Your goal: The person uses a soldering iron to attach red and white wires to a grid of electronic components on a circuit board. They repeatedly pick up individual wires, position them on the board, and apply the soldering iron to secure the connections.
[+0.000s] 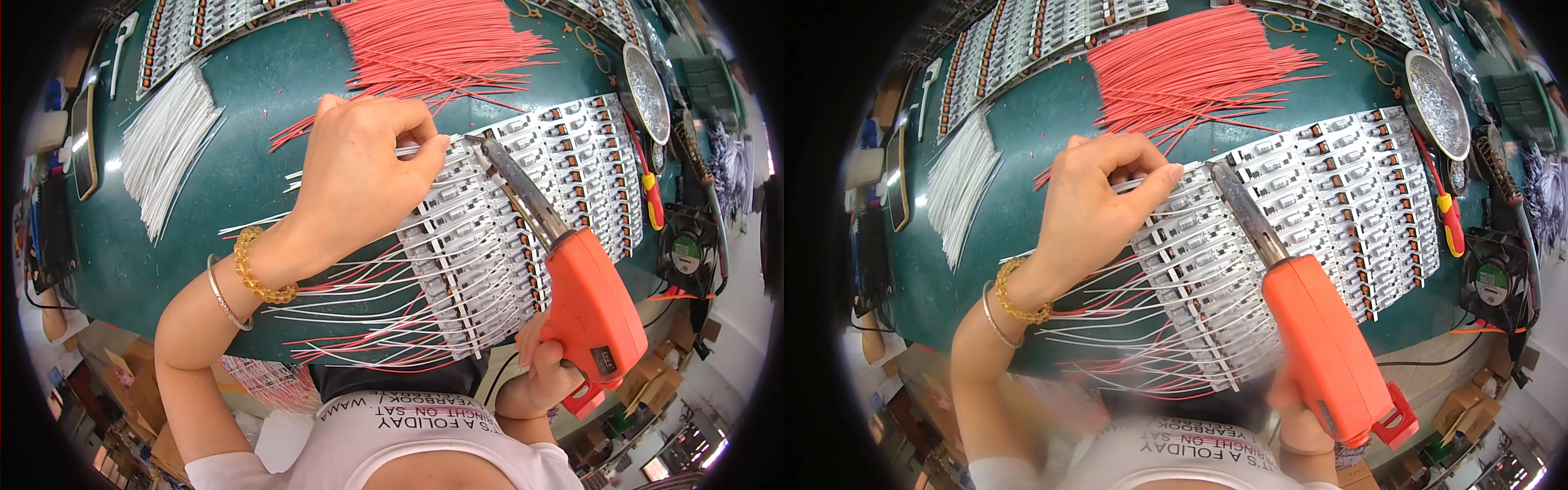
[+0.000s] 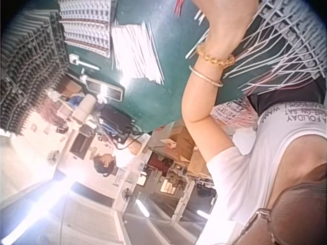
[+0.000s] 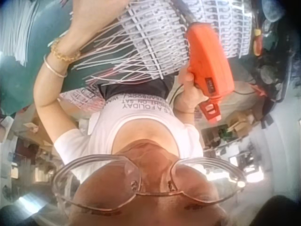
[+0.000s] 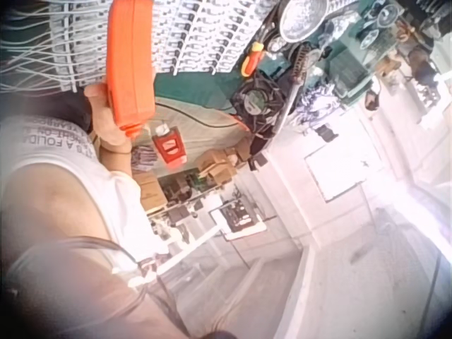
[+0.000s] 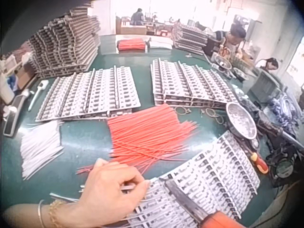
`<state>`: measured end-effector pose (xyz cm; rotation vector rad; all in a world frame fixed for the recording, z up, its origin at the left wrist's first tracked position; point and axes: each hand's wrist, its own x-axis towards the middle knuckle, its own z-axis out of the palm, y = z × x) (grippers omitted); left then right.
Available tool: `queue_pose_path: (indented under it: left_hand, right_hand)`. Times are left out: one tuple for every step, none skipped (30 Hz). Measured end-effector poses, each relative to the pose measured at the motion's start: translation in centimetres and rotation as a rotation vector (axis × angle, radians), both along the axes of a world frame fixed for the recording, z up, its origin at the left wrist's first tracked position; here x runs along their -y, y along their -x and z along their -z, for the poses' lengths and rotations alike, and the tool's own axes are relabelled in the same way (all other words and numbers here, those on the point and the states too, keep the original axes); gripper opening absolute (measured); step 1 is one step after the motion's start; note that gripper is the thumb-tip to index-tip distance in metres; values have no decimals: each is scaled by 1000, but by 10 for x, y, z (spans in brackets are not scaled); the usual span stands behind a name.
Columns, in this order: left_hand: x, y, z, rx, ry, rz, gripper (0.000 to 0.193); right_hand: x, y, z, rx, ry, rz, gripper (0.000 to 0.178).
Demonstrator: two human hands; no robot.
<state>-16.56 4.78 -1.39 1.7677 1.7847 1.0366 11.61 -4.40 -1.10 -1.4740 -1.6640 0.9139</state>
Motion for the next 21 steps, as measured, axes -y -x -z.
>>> queue_pose_path:
  left_hand:
    - [0,0,0,-2,7,4,16]
    - [-1,0,0,-5,14,7,16]
    - [-1,-1,1,-7,22,11,15]
    - [-1,-1,1,-5,14,7,16]
    - [0,0,1,-2,7,3,16]
    - [0,-1,2,0,-1,-1,16]
    - [0,-1,1,4,8,0,16]
    - [0,-1,1,8,16,1,16]
    - [0,-1,0,12,24,1,16]
    - [0,-1,-1,18,36,1,16]
    - [0,-1,-2,23,48,1,16]
    - [0,-1,-2,28,60,0,16]
    - [0,0,-2,28,51,4,16]
    - [0,1,-1,27,42,7,16]
    - [2,4,-2,26,33,8,16]
    - [5,7,-9,-99,-48,29,15]
    - [7,12,-18,-217,-123,55,14]
    - [11,19,-27,-333,-199,80,14]
    - [16,32,-40,-302,-127,60,14]
    - [29,52,-57,-294,-45,22,14]
    - [39,77,-62,-203,98,-92,16]
  right_hand:
    - [-1,4,-3,-64,14,6,71]
    - [-3,8,-7,-128,27,13,73]
    - [-3,17,-14,-245,56,40,74]
    - [-3,22,-19,-362,86,64,76]
    - [-2,19,-17,-378,107,65,78]
    - [0,13,-13,-394,127,65,79]
    - [0,13,-13,-399,129,60,80]
    - [-1,13,-14,-402,130,57,80]
    - [-3,17,-17,-391,116,48,81]
    - [-3,20,-18,-391,105,40,81]
    - [-3,22,-20,-390,96,33,80]
    - [-2,23,-20,-398,90,29,80]
    - [-1,23,-21,-408,72,22,80]
    - [0,23,-22,-418,56,15,79]
    - [1,23,-21,-428,30,7,79]
    - [2,23,-20,-440,1,1,78]
    - [5,18,-17,-431,-24,26,78]
    - [8,10,-13,-421,-48,51,77]
    - [12,1,-8,-416,-77,68,76]
    - [15,-7,-4,-432,-93,65,76]
    - [17,-15,0,-434,-120,59,75]
